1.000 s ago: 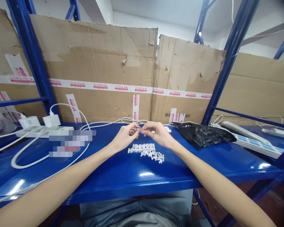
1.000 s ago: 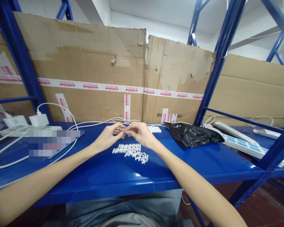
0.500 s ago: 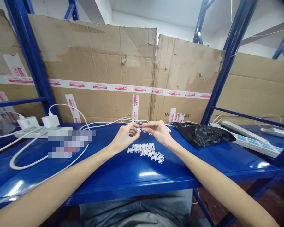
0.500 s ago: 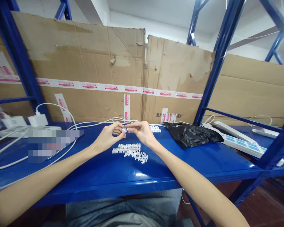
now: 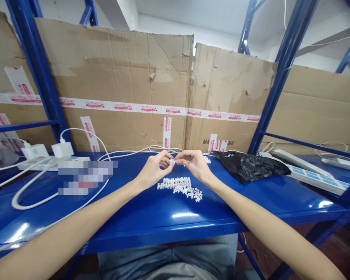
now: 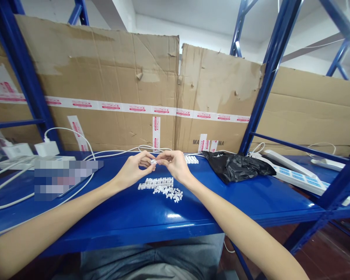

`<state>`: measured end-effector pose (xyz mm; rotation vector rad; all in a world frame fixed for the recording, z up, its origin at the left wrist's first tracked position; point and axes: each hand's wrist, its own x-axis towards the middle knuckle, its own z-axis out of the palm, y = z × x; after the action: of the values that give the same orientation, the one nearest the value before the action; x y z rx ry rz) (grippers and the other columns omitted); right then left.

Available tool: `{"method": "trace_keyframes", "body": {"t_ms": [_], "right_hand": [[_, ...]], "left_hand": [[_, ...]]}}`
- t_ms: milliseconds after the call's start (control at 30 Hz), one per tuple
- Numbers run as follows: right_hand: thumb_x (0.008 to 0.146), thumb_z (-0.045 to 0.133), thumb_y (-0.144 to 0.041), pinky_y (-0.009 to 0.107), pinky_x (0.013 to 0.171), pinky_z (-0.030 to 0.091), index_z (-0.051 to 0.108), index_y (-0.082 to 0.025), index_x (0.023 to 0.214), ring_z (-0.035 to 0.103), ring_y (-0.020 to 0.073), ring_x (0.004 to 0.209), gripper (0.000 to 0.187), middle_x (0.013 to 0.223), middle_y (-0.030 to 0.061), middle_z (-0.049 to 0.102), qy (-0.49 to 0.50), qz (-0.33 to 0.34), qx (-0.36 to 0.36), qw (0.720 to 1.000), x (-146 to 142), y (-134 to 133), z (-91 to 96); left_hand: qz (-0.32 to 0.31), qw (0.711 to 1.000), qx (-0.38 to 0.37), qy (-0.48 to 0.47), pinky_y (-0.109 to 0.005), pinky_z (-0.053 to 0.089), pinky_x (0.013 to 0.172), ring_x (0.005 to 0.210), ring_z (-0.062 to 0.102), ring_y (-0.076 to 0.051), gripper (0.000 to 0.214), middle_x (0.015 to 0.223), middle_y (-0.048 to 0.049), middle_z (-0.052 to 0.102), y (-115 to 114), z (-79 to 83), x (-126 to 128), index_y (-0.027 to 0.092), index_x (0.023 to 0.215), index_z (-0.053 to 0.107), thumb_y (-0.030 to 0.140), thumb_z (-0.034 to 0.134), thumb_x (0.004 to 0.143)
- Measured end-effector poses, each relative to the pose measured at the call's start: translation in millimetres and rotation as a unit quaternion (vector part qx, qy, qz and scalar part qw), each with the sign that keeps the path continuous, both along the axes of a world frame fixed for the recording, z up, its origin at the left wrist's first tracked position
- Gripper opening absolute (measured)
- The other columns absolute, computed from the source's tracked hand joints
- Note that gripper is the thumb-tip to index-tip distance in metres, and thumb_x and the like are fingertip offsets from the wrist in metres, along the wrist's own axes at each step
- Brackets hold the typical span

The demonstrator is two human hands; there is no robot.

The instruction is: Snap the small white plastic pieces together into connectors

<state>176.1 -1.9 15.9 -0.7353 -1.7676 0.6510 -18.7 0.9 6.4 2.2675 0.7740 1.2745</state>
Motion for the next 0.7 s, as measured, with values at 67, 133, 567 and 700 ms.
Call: {"method": "trace_keyframes", "body": {"t_ms": [67, 133, 567, 700], "right_hand": [[0.078, 0.078, -0.028, 0.034, 0.075, 0.052, 0.077, -0.018, 0.078, 0.068, 0.019, 0.075, 0.01, 0.078, 0.0055, 0.076, -0.013, -0.011, 0.016, 1.0, -0.4, -0.1, -0.3], [0.078, 0.077, -0.026, 0.034, 0.076, 0.052, 0.077, -0.019, 0.077, 0.068, 0.0195, 0.077, 0.008, 0.079, 0.0055, 0.076, -0.019, -0.017, 0.024, 0.999, -1.0, -0.2, -0.8], [0.08, 0.071, -0.018, 0.033, 0.077, 0.051, 0.073, -0.017, 0.078, 0.066, 0.0177, 0.077, 0.003, 0.08, 0.0043, 0.074, -0.029, -0.019, 0.036, 0.999, -1.5, -4.0, 3.9], [0.08, 0.069, -0.016, 0.033, 0.078, 0.051, 0.072, -0.017, 0.079, 0.067, 0.0179, 0.078, 0.004, 0.08, 0.004, 0.074, -0.039, -0.024, 0.033, 0.998, -3.4, -4.5, 1.6]], "left_hand": [[0.0, 1.0, 0.004, 0.002, -0.031, 0.062, 0.069, 0.068, 0.074, -0.017, 0.017, 0.077, -0.0018, 0.075, -0.5, 0.2, 0.3, 0.018, 0.098, 0.059, 0.029, 0.067, 0.088], [0.0, 1.0, 0.014, 0.006, -0.031, 0.062, 0.069, 0.068, 0.073, -0.016, 0.015, 0.077, -0.0017, 0.075, -1.0, 0.6, 0.5, 0.018, 0.097, 0.06, 0.028, 0.067, 0.088], [0.017, 1.0, 0.026, -0.001, -0.03, 0.062, 0.069, 0.068, 0.073, -0.017, 0.014, 0.079, -0.0019, 0.075, -2.3, 1.1, 2.0, 0.018, 0.095, 0.06, 0.029, 0.066, 0.089], [0.019, 0.999, 0.044, 0.014, -0.03, 0.061, 0.068, 0.069, 0.073, -0.016, 0.011, 0.081, -0.0021, 0.075, -1.8, 0.9, 1.3, 0.018, 0.095, 0.061, 0.027, 0.065, 0.089]]}}
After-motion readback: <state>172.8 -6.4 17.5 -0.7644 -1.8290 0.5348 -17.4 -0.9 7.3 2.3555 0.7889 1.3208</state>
